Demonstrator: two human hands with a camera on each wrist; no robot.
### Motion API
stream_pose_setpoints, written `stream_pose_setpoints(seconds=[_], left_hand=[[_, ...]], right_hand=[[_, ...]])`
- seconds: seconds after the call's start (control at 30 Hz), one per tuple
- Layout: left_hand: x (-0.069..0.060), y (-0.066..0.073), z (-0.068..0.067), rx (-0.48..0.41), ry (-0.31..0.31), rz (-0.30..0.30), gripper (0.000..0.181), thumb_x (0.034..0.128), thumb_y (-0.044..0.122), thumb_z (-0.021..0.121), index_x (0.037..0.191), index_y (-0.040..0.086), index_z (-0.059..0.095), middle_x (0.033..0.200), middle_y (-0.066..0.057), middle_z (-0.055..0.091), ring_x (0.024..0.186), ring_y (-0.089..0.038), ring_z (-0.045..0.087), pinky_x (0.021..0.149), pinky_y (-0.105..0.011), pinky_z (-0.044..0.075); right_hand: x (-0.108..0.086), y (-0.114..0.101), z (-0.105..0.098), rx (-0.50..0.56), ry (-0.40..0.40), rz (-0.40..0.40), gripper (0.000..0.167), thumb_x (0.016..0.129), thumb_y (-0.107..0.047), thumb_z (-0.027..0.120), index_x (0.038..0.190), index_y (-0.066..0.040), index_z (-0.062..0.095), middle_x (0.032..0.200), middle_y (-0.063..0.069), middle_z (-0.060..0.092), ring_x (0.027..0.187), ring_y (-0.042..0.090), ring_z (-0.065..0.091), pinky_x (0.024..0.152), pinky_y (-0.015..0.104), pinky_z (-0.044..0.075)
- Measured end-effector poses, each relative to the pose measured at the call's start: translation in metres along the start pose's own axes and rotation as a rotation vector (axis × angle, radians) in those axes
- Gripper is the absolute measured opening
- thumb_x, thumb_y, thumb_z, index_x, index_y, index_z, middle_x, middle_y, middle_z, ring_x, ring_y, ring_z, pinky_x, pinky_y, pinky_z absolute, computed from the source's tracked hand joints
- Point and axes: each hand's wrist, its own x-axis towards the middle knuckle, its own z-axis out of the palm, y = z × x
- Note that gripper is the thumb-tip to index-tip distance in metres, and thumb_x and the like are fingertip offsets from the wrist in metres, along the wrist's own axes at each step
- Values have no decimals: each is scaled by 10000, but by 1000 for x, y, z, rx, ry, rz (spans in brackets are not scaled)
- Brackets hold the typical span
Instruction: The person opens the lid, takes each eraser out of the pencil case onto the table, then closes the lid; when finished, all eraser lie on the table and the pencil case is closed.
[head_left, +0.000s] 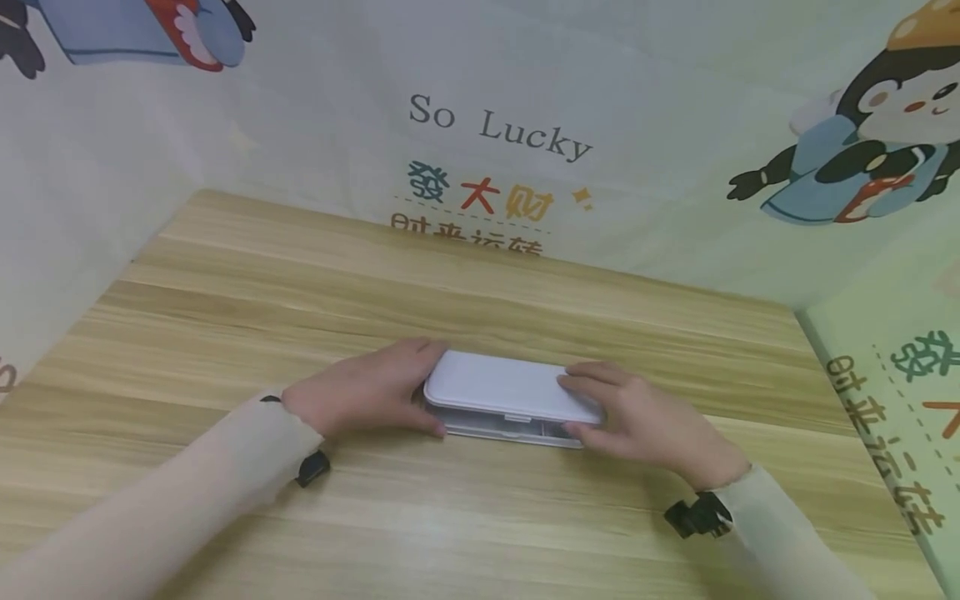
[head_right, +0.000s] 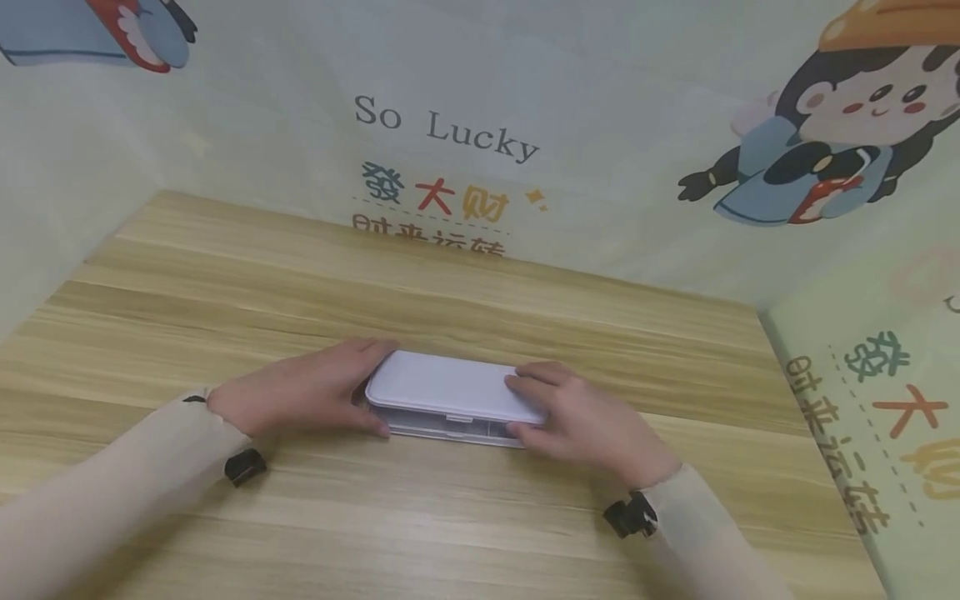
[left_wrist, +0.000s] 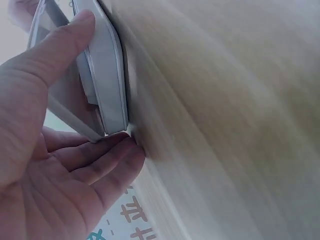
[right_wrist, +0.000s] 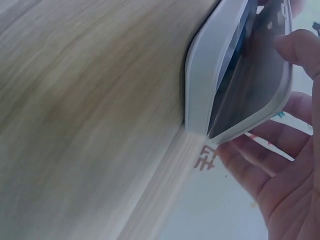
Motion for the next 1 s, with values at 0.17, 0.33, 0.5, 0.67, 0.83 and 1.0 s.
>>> stream_pose_setpoints(seconds=[0.17,0.33,0.5,0.67,0.83,1.0], left_hand=[[-4,-3,-1,4,15,-3,804,812,404,902,1432,77,507,1311,-62,679,1181,-175,649,1078,-416,551],[-5,-6,0,2,29,1,844,815,399,895,1460,61,469,1330,-74,693,1214,-187,664,1110,-418,539],[-6,-8,1,22,29,-38,1089,796,473,890,1583,-29,329,1418,-167,651,1288,-272,649,1152,-450,506],[-9,-9,2,56,23,-88,1271,802,537,864,1641,-81,137,1549,-276,519,1389,-364,580,1184,-482,471],[-10,-8,3,84,21,-91,1270,821,553,842,1658,-45,96,1571,-244,511,1383,-358,589,1164,-493,488],[-9,-8,3,98,20,-91,1230,844,553,828,1656,-45,124,1533,-234,558,1352,-323,617,1134,-487,513]], right_hand=[[-4,8,0,107,50,9,483,940,-251,753,1351,-8,678,1381,172,692,1284,381,657,1074,527,553],[-4,16,0,229,97,54,372,973,-189,731,1315,-46,708,1322,137,735,1231,347,698,1039,530,573],[-2,21,0,361,122,125,306,1021,-148,671,1312,-63,712,1324,128,737,1234,328,697,1009,495,594],[3,22,0,458,172,187,304,1070,-111,578,1344,-23,675,1322,164,729,1191,176,694,971,340,618],[10,23,5,586,412,264,272,1040,-35,607,1286,78,632,1197,144,750,1018,-40,683,861,135,587],[19,27,11,621,687,285,115,950,93,677,1062,121,673,1056,-69,728,940,-60,687,796,137,608]])
